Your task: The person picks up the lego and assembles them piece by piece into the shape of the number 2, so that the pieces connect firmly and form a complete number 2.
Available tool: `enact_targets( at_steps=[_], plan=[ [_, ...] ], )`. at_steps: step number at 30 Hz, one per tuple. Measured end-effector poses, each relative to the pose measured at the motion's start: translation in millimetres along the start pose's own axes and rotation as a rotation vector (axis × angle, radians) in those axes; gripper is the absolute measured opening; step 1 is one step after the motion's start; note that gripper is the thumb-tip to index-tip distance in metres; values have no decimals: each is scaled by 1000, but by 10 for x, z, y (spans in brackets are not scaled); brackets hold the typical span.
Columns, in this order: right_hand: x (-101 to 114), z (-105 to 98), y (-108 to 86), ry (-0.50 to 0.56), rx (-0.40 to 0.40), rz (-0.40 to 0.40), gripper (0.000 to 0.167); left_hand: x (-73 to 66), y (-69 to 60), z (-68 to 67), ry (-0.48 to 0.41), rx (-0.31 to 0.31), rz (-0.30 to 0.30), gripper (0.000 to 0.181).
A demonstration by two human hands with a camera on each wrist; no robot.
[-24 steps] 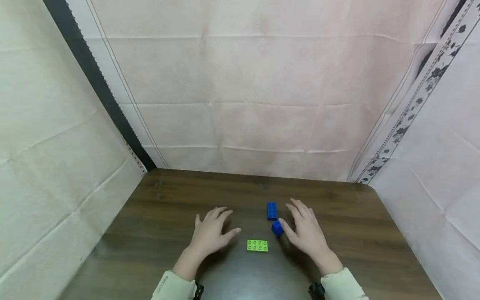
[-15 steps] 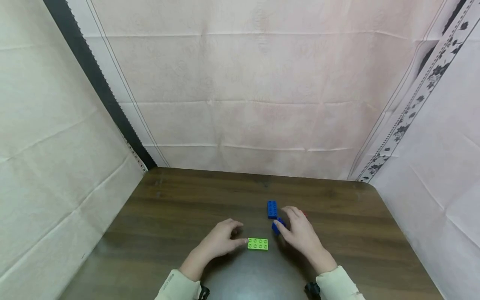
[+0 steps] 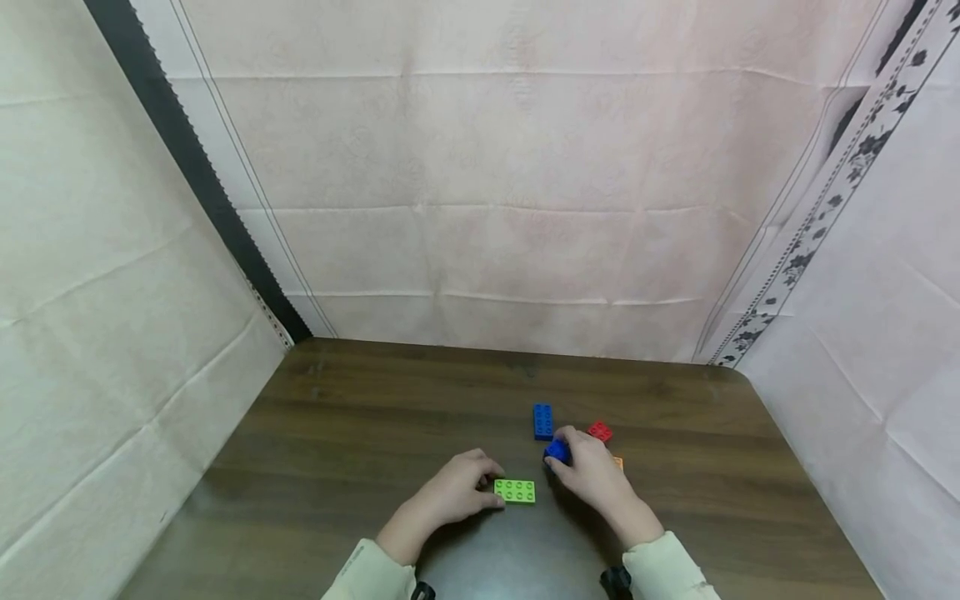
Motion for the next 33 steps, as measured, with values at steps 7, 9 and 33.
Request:
enact_targets(
  at_steps=[7, 9, 33],
  plan=[
    [44, -22, -34, 30, 68, 6, 49, -4, 25, 47, 7, -5, 14, 32],
    [84, -41, -45, 52, 55, -42, 48, 1, 30, 52, -2, -11, 15, 32],
    [396, 231, -140, 209, 303, -393, 35, 49, 36, 67, 18, -101, -9, 34]
  ],
)
Point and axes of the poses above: each hand's wrist, its own y-axis towards the middle knuckle, its own z-axis out of the palm, x = y × z, the point moved 3 cm from there along y, towards the middle knuckle, and after that the axes turned 6 degrees about z, right-handed, at the moved point
